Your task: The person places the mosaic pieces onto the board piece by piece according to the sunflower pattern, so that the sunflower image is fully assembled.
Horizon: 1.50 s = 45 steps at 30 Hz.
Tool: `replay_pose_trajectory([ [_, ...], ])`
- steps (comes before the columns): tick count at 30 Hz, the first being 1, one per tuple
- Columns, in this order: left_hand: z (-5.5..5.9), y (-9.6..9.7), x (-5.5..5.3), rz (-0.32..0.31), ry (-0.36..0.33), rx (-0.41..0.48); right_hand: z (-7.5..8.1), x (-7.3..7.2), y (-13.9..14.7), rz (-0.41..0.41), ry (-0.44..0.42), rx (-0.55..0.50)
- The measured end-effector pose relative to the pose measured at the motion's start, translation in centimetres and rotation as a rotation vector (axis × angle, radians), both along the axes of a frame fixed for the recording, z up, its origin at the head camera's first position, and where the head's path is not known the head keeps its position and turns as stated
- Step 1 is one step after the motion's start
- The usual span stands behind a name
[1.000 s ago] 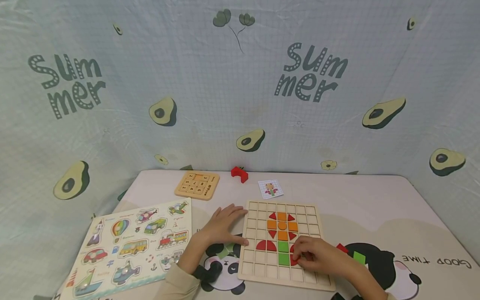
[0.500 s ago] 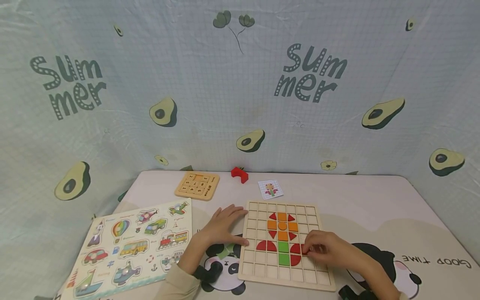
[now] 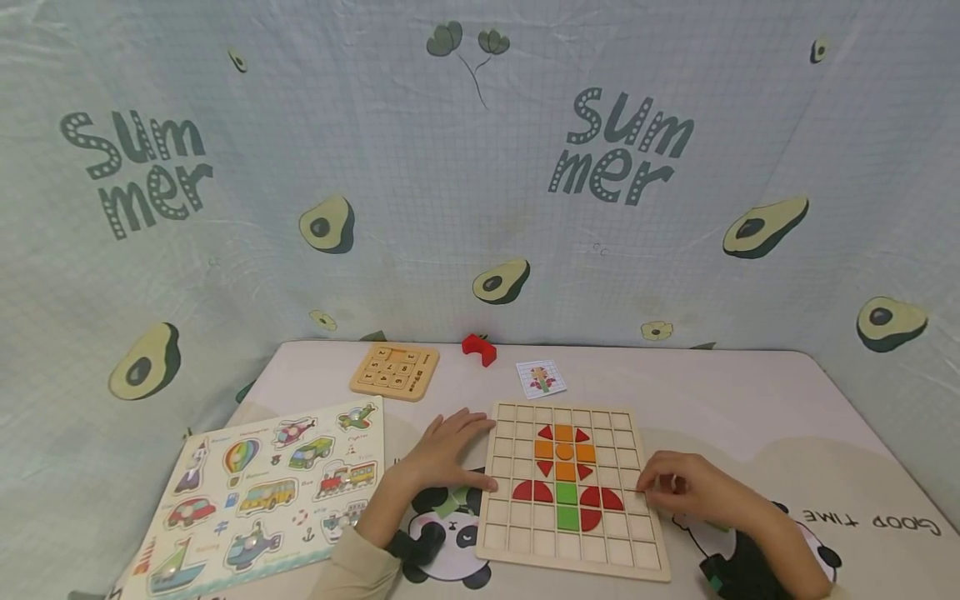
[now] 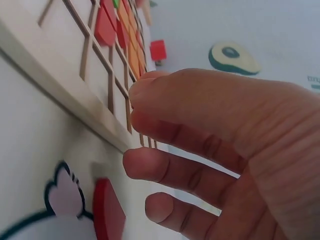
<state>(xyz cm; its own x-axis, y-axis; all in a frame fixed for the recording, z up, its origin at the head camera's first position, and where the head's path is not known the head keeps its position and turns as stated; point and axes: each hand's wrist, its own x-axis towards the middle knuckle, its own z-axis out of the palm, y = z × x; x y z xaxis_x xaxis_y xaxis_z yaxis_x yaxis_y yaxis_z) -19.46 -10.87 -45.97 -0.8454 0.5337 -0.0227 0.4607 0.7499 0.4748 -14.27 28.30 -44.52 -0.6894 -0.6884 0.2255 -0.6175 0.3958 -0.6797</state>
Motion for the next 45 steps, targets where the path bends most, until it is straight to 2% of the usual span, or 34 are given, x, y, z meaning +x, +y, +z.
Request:
replay_pose_trajectory([
  [3,0.0,0.0,0.0,-0.001,0.002,0.002,0.0,-0.2,0.6,0.009,0.014,-0.006],
  [10,-0.2,-0.1,-0.1,0.0,-0.002,0.005,0.1,-0.1,2.1,-0.033,-0.002,0.027],
  [15,-0.2,-0.1,-0.1,-0.004,0.002,0.009,0.0,0.1,2.9,-0.041,-0.04,0.053],
  [22,-0.1,-0.2,-0.1,-0.007,0.007,0.013,-0.1,0.1,3.2,-0.084,-0.138,0.131],
  [31,0.0,-0.1,0.0,-0.002,0.008,0.016,-0.7,-0.2,2.8,-0.092,-0.082,0.078],
  [39,0.1,-0.1,0.1,-0.008,0.005,0.018,-0.9,-0.2,2.9,-0.074,-0.09,0.055],
  [45,0.1,-0.1,0.1,-0.005,0.005,0.02,-0.6,-0.2,2.5,-0.104,-0.098,0.087],
])
